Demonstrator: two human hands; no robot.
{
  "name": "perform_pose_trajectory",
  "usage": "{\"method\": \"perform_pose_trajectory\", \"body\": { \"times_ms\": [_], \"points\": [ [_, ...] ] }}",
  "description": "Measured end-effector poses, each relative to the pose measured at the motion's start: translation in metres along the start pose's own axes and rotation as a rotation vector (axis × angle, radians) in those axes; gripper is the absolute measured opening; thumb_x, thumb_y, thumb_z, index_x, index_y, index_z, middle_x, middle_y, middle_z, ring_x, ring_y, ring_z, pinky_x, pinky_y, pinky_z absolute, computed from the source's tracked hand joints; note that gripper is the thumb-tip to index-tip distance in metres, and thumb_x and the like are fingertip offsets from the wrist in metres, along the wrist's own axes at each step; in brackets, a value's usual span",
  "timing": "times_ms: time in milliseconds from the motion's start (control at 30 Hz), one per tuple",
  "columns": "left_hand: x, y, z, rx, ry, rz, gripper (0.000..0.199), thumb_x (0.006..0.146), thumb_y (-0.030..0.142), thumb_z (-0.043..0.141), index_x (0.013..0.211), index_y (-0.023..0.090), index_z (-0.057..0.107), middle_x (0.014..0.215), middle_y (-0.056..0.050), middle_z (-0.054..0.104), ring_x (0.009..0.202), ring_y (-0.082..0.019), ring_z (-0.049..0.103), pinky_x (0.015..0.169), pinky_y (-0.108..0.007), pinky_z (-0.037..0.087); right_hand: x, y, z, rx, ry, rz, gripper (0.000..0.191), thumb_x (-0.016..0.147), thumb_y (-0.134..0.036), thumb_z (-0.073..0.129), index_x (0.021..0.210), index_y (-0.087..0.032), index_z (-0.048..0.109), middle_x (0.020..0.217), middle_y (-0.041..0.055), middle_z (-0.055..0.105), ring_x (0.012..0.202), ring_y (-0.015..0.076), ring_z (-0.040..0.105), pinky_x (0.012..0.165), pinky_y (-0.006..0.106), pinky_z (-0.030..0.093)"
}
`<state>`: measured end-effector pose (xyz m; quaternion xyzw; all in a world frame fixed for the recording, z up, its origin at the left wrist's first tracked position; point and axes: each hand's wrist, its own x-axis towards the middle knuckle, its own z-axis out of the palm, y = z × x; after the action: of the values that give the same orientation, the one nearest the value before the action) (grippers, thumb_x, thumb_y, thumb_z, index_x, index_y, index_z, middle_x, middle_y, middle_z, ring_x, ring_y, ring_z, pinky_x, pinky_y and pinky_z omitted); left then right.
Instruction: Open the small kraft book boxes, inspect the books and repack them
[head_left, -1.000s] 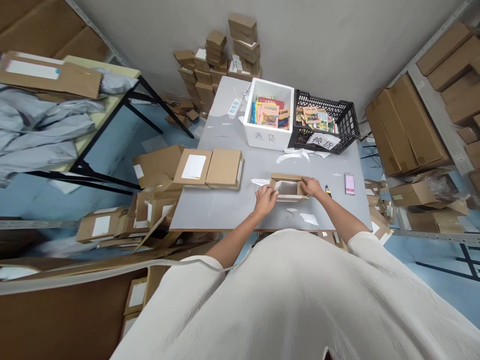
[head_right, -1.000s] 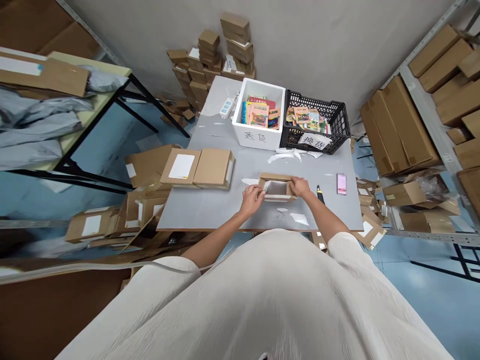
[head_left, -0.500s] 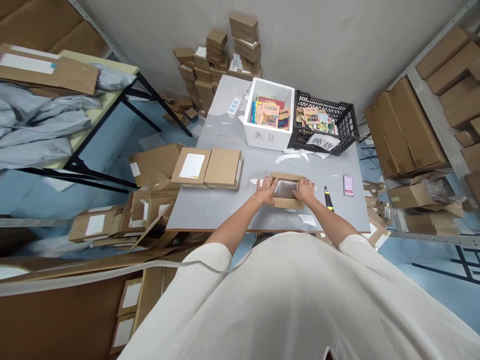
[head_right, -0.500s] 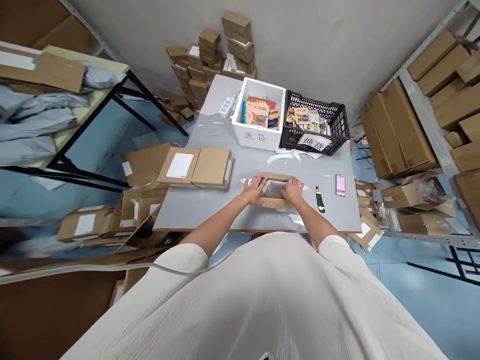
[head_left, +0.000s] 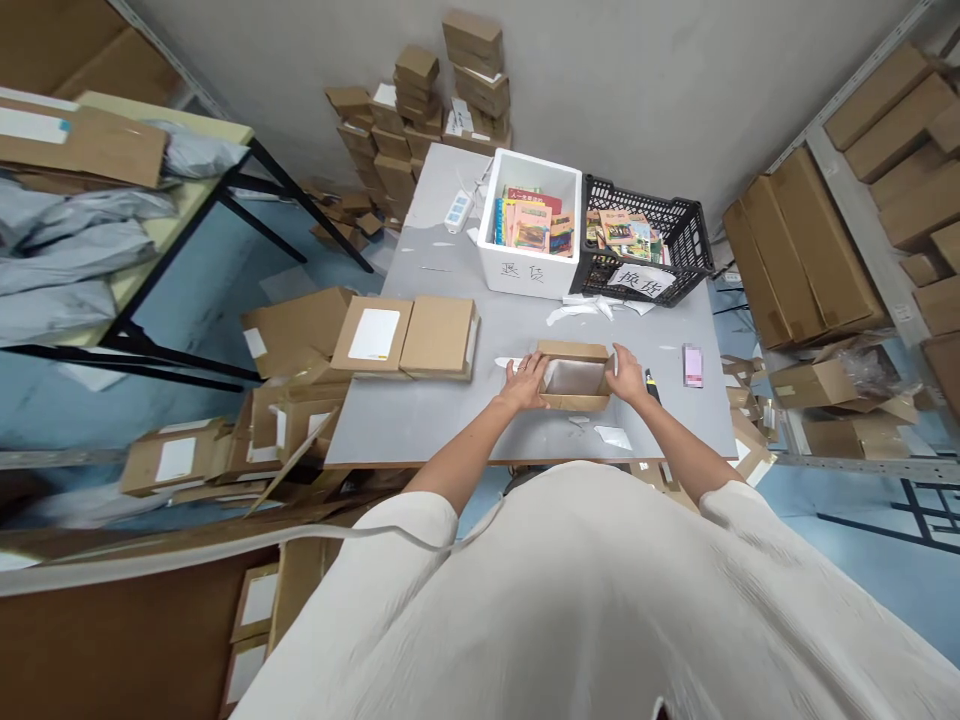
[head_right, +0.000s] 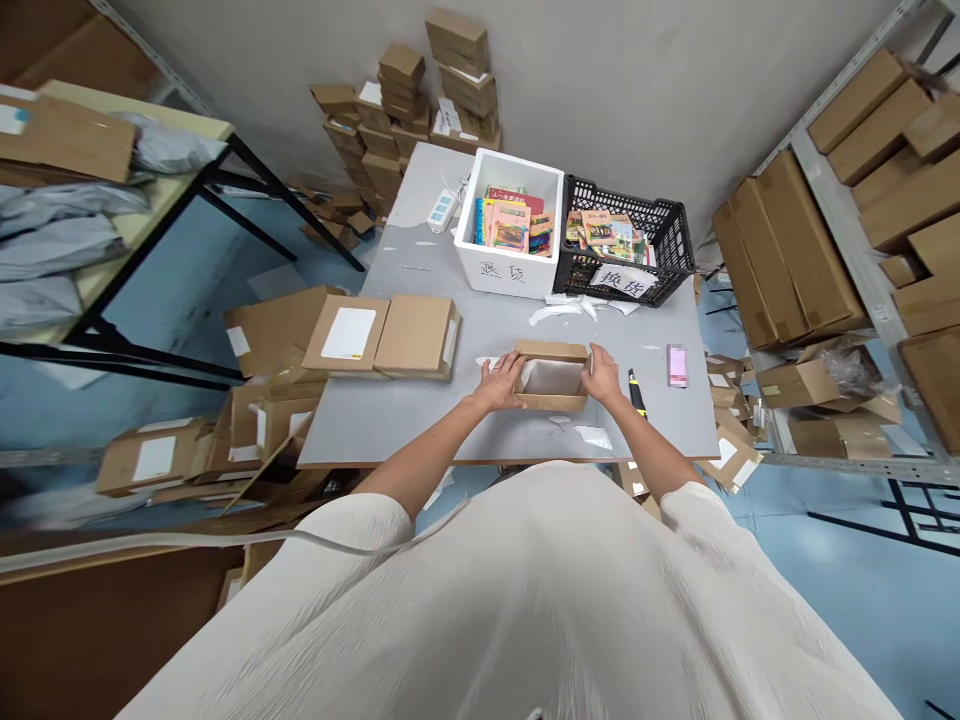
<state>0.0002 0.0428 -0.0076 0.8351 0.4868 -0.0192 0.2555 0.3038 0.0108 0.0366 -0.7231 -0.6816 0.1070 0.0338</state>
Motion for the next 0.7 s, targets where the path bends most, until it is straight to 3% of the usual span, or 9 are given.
{"method": "perform_pose_trajectory", "body": {
  "times_ms": [100,167,267,433,700],
  "points": [
    [0.001,-0.001,-0.002,-0.004,0.006,0.01,0.147,0.074,0.05,0.099,0.186,0.032,0.007,0.194,-0.02,0.009,0.178,-0.046,0.017,0.141,-0.072,0.012,-0.007,0.02,-0.004,-0.103,0.044,-0.022,0.065,0.098,-0.019,0.053,0.163,-0.016,0.055,0.165,0.0234,0.052,0.142,0.0407,0.049,0.115,0.052,0.045],
    [0.001,-0.001,-0.003,-0.002,-0.003,0.013,0.148,0.075,0.052,0.098,0.187,0.032,0.003,0.194,-0.02,0.009,0.177,-0.046,0.02,0.141,-0.071,0.012,-0.008,0.026,-0.003,-0.144,-0.01,-0.035,0.054,0.099,-0.018,0.055,0.151,-0.017,0.066,0.152,0.0233,0.06,0.134,0.04,0.053,0.112,0.05,0.045],
    [0.0,-0.002,-0.006,-0.006,-0.031,0.014,0.15,0.075,0.056,0.097,0.187,0.029,0.001,0.194,-0.022,0.007,0.176,-0.046,0.024,0.141,-0.069,0.013,-0.007,0.025,0.002,-0.108,-0.119,-0.117,0.05,0.1,-0.013,0.051,0.146,-0.018,0.071,0.139,0.0214,0.067,0.126,0.0361,0.058,0.107,0.045,0.048],
    [0.0,0.0,-0.008,0.0,-0.034,0.005,0.149,0.076,0.057,0.095,0.187,0.026,0.0,0.194,-0.023,0.008,0.175,-0.047,0.027,0.141,-0.065,0.016,0.0,0.002,0.006,-0.098,-0.16,-0.238,0.053,0.101,-0.011,0.049,0.149,-0.016,0.072,0.15,0.0208,0.066,0.131,0.0343,0.061,0.111,0.044,0.048],
    [0.0,0.007,-0.012,0.009,-0.033,-0.016,0.146,0.076,0.051,0.095,0.187,0.023,0.004,0.193,-0.024,0.01,0.174,-0.046,0.029,0.14,-0.065,0.016,0.01,-0.039,0.002,-0.197,-0.319,-0.258,0.051,0.105,-0.017,0.048,0.148,-0.019,0.074,0.159,0.0152,0.068,0.144,0.0371,0.058,0.12,0.05,0.043]
  ]
}}
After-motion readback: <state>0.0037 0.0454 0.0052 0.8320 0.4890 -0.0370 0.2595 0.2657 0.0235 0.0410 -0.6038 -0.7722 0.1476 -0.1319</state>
